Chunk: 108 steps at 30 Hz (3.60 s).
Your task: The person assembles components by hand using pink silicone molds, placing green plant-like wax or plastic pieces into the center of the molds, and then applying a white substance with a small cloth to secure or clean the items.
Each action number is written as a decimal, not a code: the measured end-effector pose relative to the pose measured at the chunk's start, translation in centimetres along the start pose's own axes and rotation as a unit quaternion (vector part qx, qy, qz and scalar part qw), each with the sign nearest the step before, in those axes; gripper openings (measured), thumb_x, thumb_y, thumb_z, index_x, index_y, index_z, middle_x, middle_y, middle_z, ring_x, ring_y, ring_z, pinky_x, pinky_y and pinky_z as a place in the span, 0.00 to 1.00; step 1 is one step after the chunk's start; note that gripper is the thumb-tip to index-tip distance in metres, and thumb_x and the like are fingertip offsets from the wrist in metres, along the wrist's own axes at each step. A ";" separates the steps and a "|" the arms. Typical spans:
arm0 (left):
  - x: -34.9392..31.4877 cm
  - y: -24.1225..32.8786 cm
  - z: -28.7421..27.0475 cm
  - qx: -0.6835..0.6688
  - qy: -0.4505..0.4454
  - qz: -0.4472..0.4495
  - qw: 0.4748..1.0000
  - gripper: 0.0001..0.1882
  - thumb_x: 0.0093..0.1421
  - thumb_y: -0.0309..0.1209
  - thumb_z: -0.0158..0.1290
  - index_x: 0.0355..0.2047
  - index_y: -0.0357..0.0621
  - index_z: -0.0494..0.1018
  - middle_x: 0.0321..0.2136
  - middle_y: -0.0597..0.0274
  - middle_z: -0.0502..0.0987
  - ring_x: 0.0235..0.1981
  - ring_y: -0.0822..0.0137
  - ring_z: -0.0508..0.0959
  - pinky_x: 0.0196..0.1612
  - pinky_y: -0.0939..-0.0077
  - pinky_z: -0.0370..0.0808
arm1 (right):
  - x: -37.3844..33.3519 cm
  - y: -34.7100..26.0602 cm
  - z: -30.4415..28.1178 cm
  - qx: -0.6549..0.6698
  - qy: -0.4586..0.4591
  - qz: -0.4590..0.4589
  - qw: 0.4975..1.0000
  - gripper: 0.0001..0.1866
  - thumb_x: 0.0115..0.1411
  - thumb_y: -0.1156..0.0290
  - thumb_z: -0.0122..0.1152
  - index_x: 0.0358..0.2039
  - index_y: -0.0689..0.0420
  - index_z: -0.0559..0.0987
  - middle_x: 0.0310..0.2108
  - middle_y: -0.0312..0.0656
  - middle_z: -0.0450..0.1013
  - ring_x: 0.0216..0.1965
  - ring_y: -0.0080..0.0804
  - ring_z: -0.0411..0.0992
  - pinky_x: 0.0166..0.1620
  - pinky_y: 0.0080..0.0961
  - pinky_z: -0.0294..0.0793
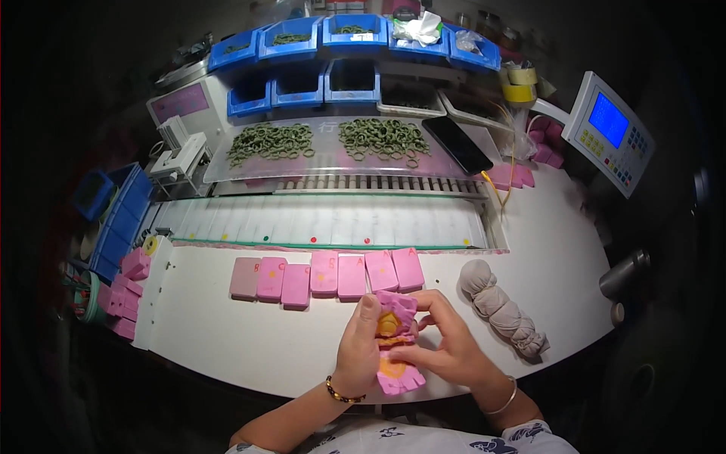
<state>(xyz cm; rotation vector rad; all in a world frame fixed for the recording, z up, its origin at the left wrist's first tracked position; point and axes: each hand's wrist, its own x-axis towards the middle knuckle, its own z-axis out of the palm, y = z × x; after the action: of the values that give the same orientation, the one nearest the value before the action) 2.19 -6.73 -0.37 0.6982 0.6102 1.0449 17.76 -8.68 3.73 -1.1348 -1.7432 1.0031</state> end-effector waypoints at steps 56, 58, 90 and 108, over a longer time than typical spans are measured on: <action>-1.3 1.0 -1.3 0.322 -0.037 0.191 0.926 0.16 0.68 0.36 0.49 0.49 0.36 0.68 0.39 0.59 0.74 0.36 0.73 0.77 0.37 0.79 0.77 | -0.2 1.2 0.4 -0.057 0.108 -0.121 0.985 0.10 0.56 0.71 0.67 0.37 0.60 0.78 0.31 0.39 0.74 0.29 0.24 0.71 0.28 0.19 0.67; -1.1 1.3 -1.5 0.307 -0.038 0.182 0.933 0.16 0.67 0.35 0.51 0.48 0.36 0.68 0.40 0.59 0.74 0.37 0.73 0.76 0.37 0.79 0.77 | -0.2 1.5 0.0 -0.031 0.088 -0.102 0.990 0.10 0.56 0.72 0.67 0.37 0.60 0.78 0.31 0.38 0.75 0.29 0.23 0.71 0.28 0.18 0.67; 12.7 11.6 -14.2 0.747 0.270 0.406 0.452 0.20 0.51 0.36 0.63 0.41 0.38 0.76 0.37 0.50 0.77 0.41 0.50 0.75 0.50 0.58 0.70 | 6.7 6.4 -3.3 -0.295 -0.048 -0.094 0.950 0.42 0.42 0.74 0.72 0.59 0.63 0.64 0.53 0.52 0.66 0.54 0.53 0.62 0.60 0.41 0.62; 6.7 3.7 -1.8 0.415 -0.150 0.208 0.873 0.42 0.50 0.24 0.65 0.65 0.48 0.60 0.41 0.65 0.64 0.47 0.72 0.68 0.49 0.78 0.75 | 5.4 2.9 -2.5 -0.098 0.023 -0.129 0.987 0.33 0.48 0.67 0.73 0.53 0.60 0.70 0.47 0.43 0.70 0.47 0.35 0.68 0.47 0.32 0.70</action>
<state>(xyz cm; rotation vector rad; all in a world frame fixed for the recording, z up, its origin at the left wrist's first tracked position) 1.33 1.02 0.51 1.7809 0.6433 1.0112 19.47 -2.31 3.09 -1.0102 -1.9254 0.6554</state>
